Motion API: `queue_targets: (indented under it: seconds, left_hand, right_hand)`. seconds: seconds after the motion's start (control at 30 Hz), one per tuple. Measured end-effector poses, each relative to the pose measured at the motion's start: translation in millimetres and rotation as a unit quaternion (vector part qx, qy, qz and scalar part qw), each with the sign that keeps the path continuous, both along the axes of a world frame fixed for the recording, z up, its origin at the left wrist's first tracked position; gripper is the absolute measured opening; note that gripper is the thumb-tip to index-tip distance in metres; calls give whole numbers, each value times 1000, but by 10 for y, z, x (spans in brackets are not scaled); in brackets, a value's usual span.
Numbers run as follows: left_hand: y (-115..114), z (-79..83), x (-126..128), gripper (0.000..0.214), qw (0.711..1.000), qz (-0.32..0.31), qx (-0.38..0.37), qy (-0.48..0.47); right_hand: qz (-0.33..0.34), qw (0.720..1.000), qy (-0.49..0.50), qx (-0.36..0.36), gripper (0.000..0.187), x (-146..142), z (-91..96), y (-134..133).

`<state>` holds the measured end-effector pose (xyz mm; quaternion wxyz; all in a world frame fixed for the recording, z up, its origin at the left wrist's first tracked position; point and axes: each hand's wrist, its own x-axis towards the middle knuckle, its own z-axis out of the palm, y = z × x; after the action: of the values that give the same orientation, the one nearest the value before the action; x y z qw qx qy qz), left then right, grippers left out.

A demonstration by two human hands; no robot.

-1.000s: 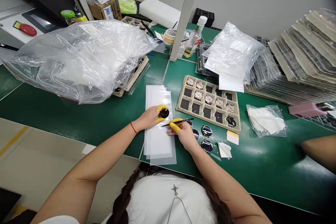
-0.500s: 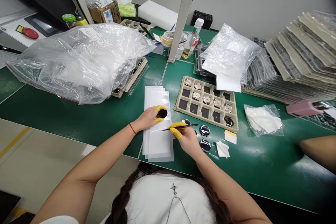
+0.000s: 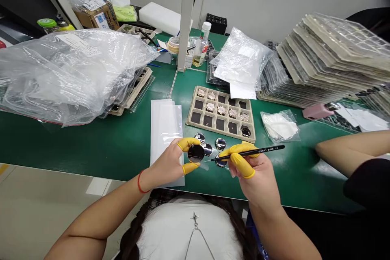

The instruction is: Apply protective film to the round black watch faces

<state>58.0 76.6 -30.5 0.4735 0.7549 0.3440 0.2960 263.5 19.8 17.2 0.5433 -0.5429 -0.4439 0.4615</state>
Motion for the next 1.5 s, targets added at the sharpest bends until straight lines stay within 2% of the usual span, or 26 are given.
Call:
queue_targets:
  seconds: [0.17, 0.47, 0.57, 0.7, 0.8, 0.97, 1.13, 1.27, 1.37, 1.5]
  left_hand:
    - [-134, 35, 151, 43, 999, -10, -27, -28]
    - [-225, 121, 290, 41, 997, 10, -60, -45]
    - [-245, 112, 325, 44, 984, -3, -155, -86]
    - [-238, 12, 382, 59, 914, -36, -363, -176]
    - [-213, -83, 429, 63, 888, -18, -415, -197]
    - [-178, -179, 520, 47, 882, 44, -434, -179]
    - [-171, -302, 606, 39, 891, 73, -425, -143]
    - [-178, -391, 635, 35, 881, 98, -435, -155]
    - [-182, -385, 615, 35, 872, 78, -434, -214]
    - [-200, -317, 561, 42, 878, 0, -400, -262]
  right_hand:
    - [-8, 1000, 27, -13, 21, 92, -11, -91]
    - [-9, 998, 61, -19, 19, 198, -16, -245]
    - [-29, 998, 58, -3, 21, 254, 9, -262]
    - [-64, 997, 46, 14, 25, 328, 35, -296]
    - [-70, 997, 31, 14, 27, 357, 30, -311]
    - [-68, 997, 27, 8, 26, 380, -15, -328]
    - [-70, 997, 36, 0, 23, 419, -81, -369]
    - [-69, 997, 30, -10, 23, 444, -130, -379]
    - [-78, 996, 34, -9, 22, 472, -155, -359]
    - [-96, 995, 33, -6, 21, 502, -179, -329]
